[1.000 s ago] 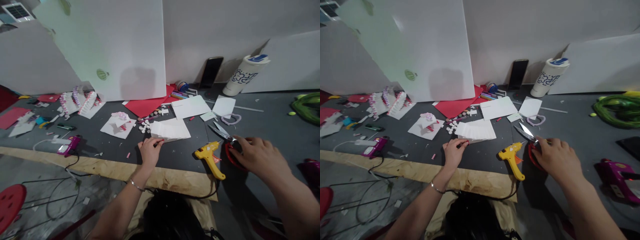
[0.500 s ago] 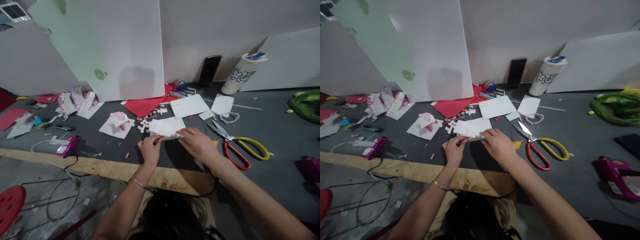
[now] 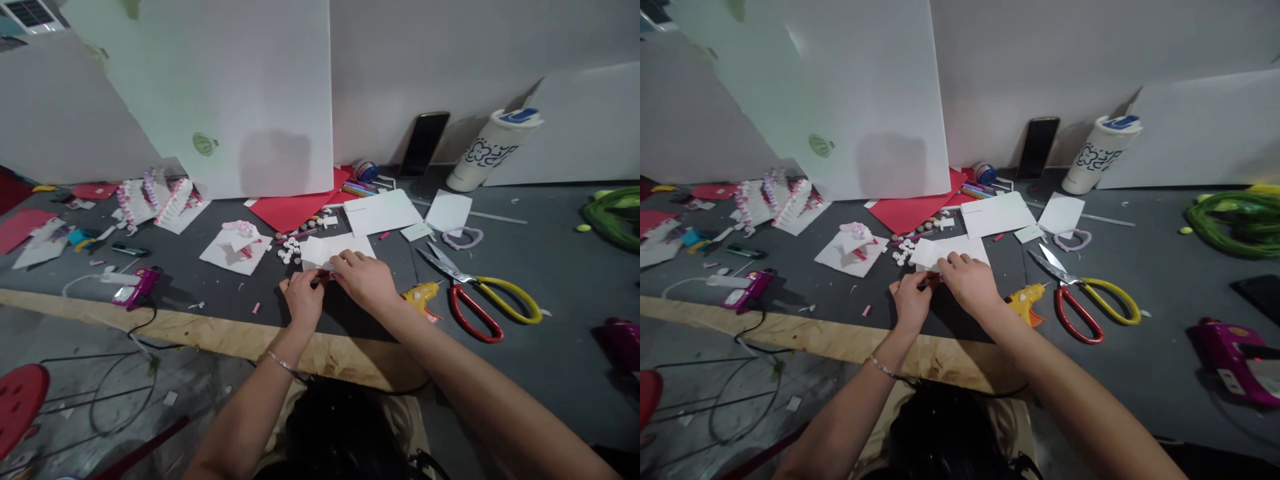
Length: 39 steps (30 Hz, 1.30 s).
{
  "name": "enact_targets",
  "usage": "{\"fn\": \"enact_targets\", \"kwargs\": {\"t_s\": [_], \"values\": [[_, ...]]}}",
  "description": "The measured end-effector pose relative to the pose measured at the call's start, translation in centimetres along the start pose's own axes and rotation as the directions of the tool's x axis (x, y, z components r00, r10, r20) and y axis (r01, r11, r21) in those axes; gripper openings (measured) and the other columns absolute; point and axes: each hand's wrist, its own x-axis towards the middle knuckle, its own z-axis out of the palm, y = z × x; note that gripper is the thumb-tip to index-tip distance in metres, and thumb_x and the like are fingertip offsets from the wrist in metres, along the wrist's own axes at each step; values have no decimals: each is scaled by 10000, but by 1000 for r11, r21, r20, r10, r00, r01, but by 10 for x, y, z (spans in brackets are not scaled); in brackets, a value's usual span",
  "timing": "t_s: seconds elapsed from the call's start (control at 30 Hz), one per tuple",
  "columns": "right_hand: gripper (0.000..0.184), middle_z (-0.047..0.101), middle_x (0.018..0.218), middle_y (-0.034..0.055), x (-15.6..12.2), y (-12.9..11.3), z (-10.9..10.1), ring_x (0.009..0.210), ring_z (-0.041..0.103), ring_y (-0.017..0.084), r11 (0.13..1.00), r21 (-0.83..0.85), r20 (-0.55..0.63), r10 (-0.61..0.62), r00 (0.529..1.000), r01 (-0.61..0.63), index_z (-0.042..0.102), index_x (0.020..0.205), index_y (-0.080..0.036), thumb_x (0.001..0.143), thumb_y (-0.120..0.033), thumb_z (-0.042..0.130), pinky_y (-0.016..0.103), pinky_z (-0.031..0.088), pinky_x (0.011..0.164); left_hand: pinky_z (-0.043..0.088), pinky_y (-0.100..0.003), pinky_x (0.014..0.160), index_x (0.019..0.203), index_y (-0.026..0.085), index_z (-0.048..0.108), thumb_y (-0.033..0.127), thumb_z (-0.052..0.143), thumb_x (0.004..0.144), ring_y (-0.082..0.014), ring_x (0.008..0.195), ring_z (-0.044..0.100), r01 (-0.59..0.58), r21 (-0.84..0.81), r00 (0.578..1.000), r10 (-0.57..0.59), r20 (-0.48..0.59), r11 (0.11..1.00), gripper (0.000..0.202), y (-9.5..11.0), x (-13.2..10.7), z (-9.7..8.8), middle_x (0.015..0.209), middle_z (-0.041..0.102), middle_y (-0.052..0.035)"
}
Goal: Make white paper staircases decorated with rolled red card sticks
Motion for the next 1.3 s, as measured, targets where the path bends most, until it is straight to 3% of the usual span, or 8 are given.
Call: {"fn": "enact_targets", "kwargs": {"t_s": [0.23, 0.67, 1.1, 1.2, 1.3], "values": [[170, 664, 999, 73, 1, -5, 1, 803, 570, 190, 999, -32, 54, 39, 998, -37, 620, 1011, -197, 933, -222, 471, 287, 257, 542, 270, -384, 877, 890, 269, 739, 284, 633, 869, -202, 941, 639, 15, 37, 1000, -16, 27, 999, 110, 2, 0, -1, 936, 761, 1], [188, 659, 1032, 76, 0, -5, 1, 819, 570, 199, 999, -29, 64, 29, 998, -27, 611, 1059, -199, 948, -227, 462, 289, 287, 578, 291, -376, 858, 889, 256, 745, 259, 613, 865, -222, 913, 628, 25, 83, 1000, -26, 13, 996, 133, 2, 3, 1, 901, 747, -43], [191, 657, 1032, 93, 1, -7, 0, 827, 602, 210, 998, -36, 65, 58, 996, -56, 602, 1089, -197, 933, -204, 491, 291, 376, 622, 332, -394, 846, 869, 269, 751, 234, 618, 865, -228, 974, 628, -115, 64, 993, 113, 24, 991, 137, -3, -5, -6, 1008, 751, -26], [232, 657, 1110, 115, -4, -4, -1, 909, 610, 225, 998, 39, 15, 48, 999, -48, 607, 1127, -191, 914, -171, 518, 305, 433, 722, 381, -391, 874, 921, 263, 756, 207, 619, 856, -226, 977, 645, -107, -39, 992, 109, 61, 993, 162, -2, -11, -15, 995, 756, -38], [276, 648, 1178, 112, -17, -2, -4, 1018, 609, 240, 958, 285, -109, 47, 993, -14, 613, 1170, -208, 908, -173, 532, 352, 468, 846, 450, -359, 854, 959, 251, 755, 192, 620, 846, -208, 900, 673, -70, -212, 983, 104, 153, 975, 186, -1, -16, -25, 948, 762, -37]]}}
